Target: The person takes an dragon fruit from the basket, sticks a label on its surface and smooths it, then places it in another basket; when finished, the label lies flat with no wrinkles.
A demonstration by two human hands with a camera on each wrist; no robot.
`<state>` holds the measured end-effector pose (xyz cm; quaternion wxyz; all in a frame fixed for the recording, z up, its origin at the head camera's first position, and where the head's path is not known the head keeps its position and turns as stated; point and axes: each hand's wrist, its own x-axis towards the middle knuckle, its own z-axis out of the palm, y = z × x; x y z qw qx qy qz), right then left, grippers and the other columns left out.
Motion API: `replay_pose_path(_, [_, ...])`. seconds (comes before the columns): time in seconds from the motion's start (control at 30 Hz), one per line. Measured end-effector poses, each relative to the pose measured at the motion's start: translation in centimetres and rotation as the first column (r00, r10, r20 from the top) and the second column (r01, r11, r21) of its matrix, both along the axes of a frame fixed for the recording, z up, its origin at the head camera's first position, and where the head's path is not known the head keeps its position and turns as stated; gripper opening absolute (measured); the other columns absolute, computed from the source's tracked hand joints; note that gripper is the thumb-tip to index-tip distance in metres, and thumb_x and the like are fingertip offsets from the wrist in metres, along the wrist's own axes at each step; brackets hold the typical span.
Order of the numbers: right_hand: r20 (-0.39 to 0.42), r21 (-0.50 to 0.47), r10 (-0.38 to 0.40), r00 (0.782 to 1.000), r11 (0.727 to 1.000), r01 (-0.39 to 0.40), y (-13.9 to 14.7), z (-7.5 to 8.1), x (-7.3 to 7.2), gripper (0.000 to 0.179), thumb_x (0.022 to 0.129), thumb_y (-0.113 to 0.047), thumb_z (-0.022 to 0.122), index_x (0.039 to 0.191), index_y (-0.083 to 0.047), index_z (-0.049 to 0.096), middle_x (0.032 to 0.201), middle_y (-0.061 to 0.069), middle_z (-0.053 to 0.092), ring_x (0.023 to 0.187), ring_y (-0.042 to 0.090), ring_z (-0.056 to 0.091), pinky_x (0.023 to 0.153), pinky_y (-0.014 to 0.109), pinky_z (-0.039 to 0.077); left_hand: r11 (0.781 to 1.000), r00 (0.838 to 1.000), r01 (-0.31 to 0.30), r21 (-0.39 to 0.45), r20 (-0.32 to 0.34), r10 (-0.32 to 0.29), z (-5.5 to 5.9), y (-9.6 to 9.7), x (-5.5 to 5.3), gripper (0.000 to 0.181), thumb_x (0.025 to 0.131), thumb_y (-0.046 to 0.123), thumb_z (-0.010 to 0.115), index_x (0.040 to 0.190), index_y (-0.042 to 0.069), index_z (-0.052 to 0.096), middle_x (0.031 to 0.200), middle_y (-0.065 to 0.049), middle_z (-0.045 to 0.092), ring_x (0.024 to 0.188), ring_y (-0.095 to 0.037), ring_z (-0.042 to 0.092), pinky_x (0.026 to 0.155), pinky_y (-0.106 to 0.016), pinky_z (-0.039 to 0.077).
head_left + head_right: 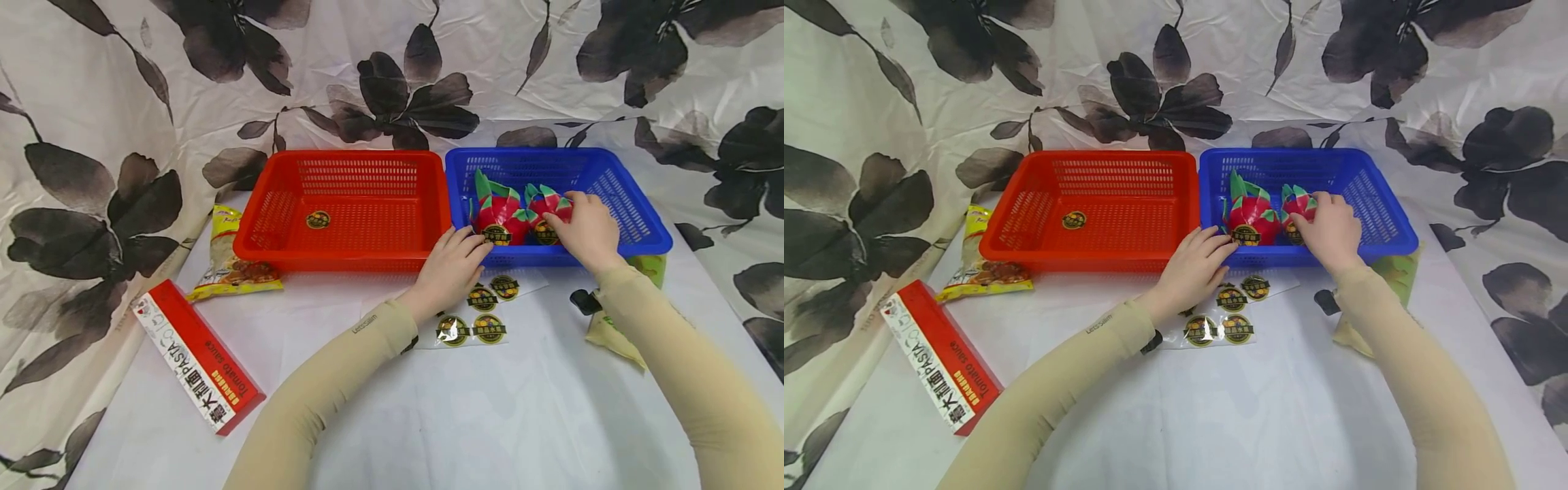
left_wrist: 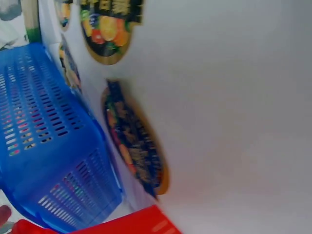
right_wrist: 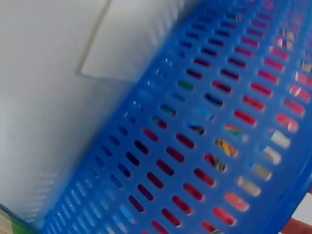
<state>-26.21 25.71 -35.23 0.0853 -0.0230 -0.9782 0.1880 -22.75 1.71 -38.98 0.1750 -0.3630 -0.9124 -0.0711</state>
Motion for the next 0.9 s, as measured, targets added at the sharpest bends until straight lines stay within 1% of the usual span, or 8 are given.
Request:
replay_pose_path(0.1, [-0.156, 0.031, 0.037, 0.987, 0.999, -0.032, -1.1, -0.1, 1.0, 0.044, 0.090, -0.030, 0.056, 0.118, 0.004, 0.056, 0.109, 0.027, 0.056, 0.095, 0.043, 0.051, 0.073, 0.054, 0.044, 0.998, 0.994, 0.023, 0.066, -0.106, -0.016, -0.2, -0.9, 0.5, 0.030, 0.092, 0.023, 0.052, 0.120, 0.014, 0.060, 0.119, -0.002, 0.060, 0.120, -0.022, 0.048, 0.108, -0.037, 0.031])
replay_pose_path(0.2, [-0.282, 0.067, 0.103, 0.954, 0.994, -0.087, -2.4, -0.3, 2.1, 0.030, 0.088, -0.025, 0.060, 0.103, 0.001, 0.064, 0.097, 0.022, 0.062, 0.084, 0.039, 0.055, 0.064, 0.049, 0.044, 0.993, 0.984, 0.048, 0.105, -0.176, -0.029, -0.1, -1.8, 1.0, 0.026, 0.092, 0.021, 0.052, 0.113, 0.012, 0.064, 0.112, -0.002, 0.063, 0.112, -0.021, 0.052, 0.103, -0.035, 0.037])
replay_pose_path(0.3, [-0.380, 0.121, 0.190, 0.905, 0.980, -0.155, -3.5, -0.6, 3.1, 0.022, 0.086, -0.022, 0.062, 0.093, -0.002, 0.068, 0.089, 0.018, 0.066, 0.077, 0.037, 0.058, 0.058, 0.047, 0.044, 0.988, 0.977, 0.073, 0.139, -0.209, -0.043, 0.0, -2.7, 1.6, 0.021, 0.091, 0.019, 0.053, 0.106, 0.011, 0.066, 0.106, -0.002, 0.065, 0.107, -0.020, 0.054, 0.099, -0.033, 0.040])
replay_pose_path(0.43, [-0.473, 0.199, 0.313, 0.824, 0.949, -0.246, -5.0, -1.4, 4.5, 0.018, 0.084, -0.019, 0.064, 0.084, -0.002, 0.068, 0.082, 0.014, 0.067, 0.074, 0.032, 0.059, 0.058, 0.044, 0.047, 0.977, 0.969, 0.133, 0.169, -0.227, -0.093, 0.0, -4.0, 2.7, 0.014, 0.090, 0.016, 0.054, 0.095, 0.011, 0.066, 0.097, -0.002, 0.065, 0.097, -0.018, 0.057, 0.088, -0.030, 0.045])
replay_pose_path(0.53, [-0.504, 0.248, 0.391, 0.770, 0.920, -0.305, -6.2, -2.1, 5.7, 0.016, 0.082, -0.018, 0.065, 0.081, -0.002, 0.067, 0.077, 0.012, 0.065, 0.070, 0.030, 0.059, 0.056, 0.040, 0.046, 0.977, 0.969, 0.148, 0.153, -0.218, -0.113, -0.3, -5.0, 3.5, 0.012, 0.089, 0.016, 0.054, 0.092, 0.012, 0.065, 0.092, 0.000, 0.064, 0.091, -0.017, 0.057, 0.079, -0.028, 0.046])
replay_pose_path(0.63, [-0.508, 0.278, 0.453, 0.733, 0.891, -0.359, -7.3, -2.8, 6.8, 0.013, 0.082, -0.018, 0.065, 0.080, -0.005, 0.067, 0.075, 0.010, 0.066, 0.068, 0.028, 0.058, 0.053, 0.036, 0.044, 0.984, 0.978, 0.121, 0.132, -0.186, -0.096, -0.6, -6.0, 4.1, 0.012, 0.088, 0.017, 0.056, 0.093, 0.011, 0.064, 0.093, -0.001, 0.063, 0.090, -0.017, 0.057, 0.076, -0.029, 0.047])
replay_pose_path(0.77, [-0.511, 0.304, 0.504, 0.696, 0.864, -0.402, -8.6, -3.6, 7.7, 0.011, 0.082, -0.018, 0.064, 0.079, -0.008, 0.068, 0.074, 0.006, 0.066, 0.066, 0.026, 0.058, 0.052, 0.034, 0.042, 0.990, 0.990, 0.060, 0.127, -0.138, -0.043, -1.0, -7.2, 4.8, 0.012, 0.087, 0.018, 0.058, 0.095, 0.010, 0.064, 0.097, -0.002, 0.064, 0.092, -0.018, 0.057, 0.078, -0.031, 0.047])
replay_pose_path(0.9, [-0.519, 0.319, 0.527, 0.673, 0.850, -0.420, -9.7, -4.2, 8.2, 0.010, 0.081, -0.017, 0.064, 0.078, -0.009, 0.068, 0.073, 0.004, 0.066, 0.065, 0.025, 0.058, 0.050, 0.032, 0.041, 0.988, 0.993, 0.015, 0.152, -0.119, 0.003, -1.2, -8.1, 5.1, 0.011, 0.085, 0.017, 0.062, 0.094, 0.010, 0.064, 0.097, -0.003, 0.063, 0.090, -0.019, 0.057, 0.077, -0.032, 0.048])
